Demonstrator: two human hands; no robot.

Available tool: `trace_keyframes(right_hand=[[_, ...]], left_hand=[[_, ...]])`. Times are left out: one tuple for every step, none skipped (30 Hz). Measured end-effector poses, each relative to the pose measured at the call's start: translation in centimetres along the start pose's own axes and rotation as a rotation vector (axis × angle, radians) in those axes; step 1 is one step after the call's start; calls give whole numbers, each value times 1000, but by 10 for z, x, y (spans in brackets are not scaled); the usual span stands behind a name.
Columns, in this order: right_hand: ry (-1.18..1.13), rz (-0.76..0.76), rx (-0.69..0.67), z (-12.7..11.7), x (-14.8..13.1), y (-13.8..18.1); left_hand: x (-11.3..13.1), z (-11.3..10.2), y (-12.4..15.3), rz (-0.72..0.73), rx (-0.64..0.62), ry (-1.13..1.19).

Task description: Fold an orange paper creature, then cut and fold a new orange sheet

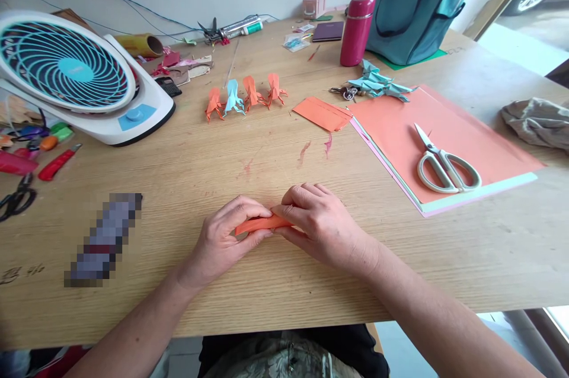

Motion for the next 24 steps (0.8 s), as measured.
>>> trace_keyframes(right_hand=[[8,-7,-10,0,0,0],[16,-9,-15,-1,1,0],[24,-7,-15,-2,2,0],[32,2,-6,-3,3,-1],[37,16,11,-5,4,-1],[37,32,32,-7,6,-2],[34,46,50,-8,7,-2],[28,58,61,-9,9,-3],[19,67,65,-10,10,-3],[6,72,61,-10,11,-3],[-12,71,53,-9,12,-3],[-31,68,46,-8,13,-2],[-49,64,42,-8,14,-2],[-66,58,40,-7,15,-1],[-80,51,42,-6,15,0],[-89,46,44,-5,15,0],[-96,41,45,-5,15,0],[-102,38,41,-5,15,0],[-108,34,35,-5,15,0],[-113,30,29,-5,14,0],[-118,30,23,-4,14,0],[-125,29,21,-4,14,-1],[-135,31,20,-4,13,-1],[-148,35,19,-4,13,-1]], left_hand=[[0,1,0,-3,1,-9],[1,2,1,-8,6,-18],[1,3,1,-15,13,-30],[1,3,2,-24,24,-45],[1,3,2,-31,40,-63],[1,3,2,-34,56,-80],[1,3,2,-33,74,-95],[0,2,2,-30,89,-106],[0,2,2,-28,104,-113],[0,2,2,-26,115,-115],[0,1,2,-25,125,-116],[-1,1,3,-26,133,-114],[-1,1,3,-26,139,-111],[-1,1,3,-25,144,-107],[-1,1,3,-21,149,-101],[-1,1,3,-17,154,-95],[-1,1,3,-13,157,-90],[-1,0,3,-10,158,-86],[-1,0,3,-7,158,-82],[-1,0,3,-7,153,-79],[-1,0,3,-8,146,-76],[-1,0,3,-10,138,-73],[-1,0,3,-12,130,-69],[-1,0,3,-13,125,-65]])
Point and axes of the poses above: each hand's wrist, its own y-axis away from the middle knuckle, its own z-axis out of the palm, x = y × z, the point moved 1 cm from there along -y, towards the middle knuckle, and after that the axes turned 14 degrees about x, right-handed, at the moved point
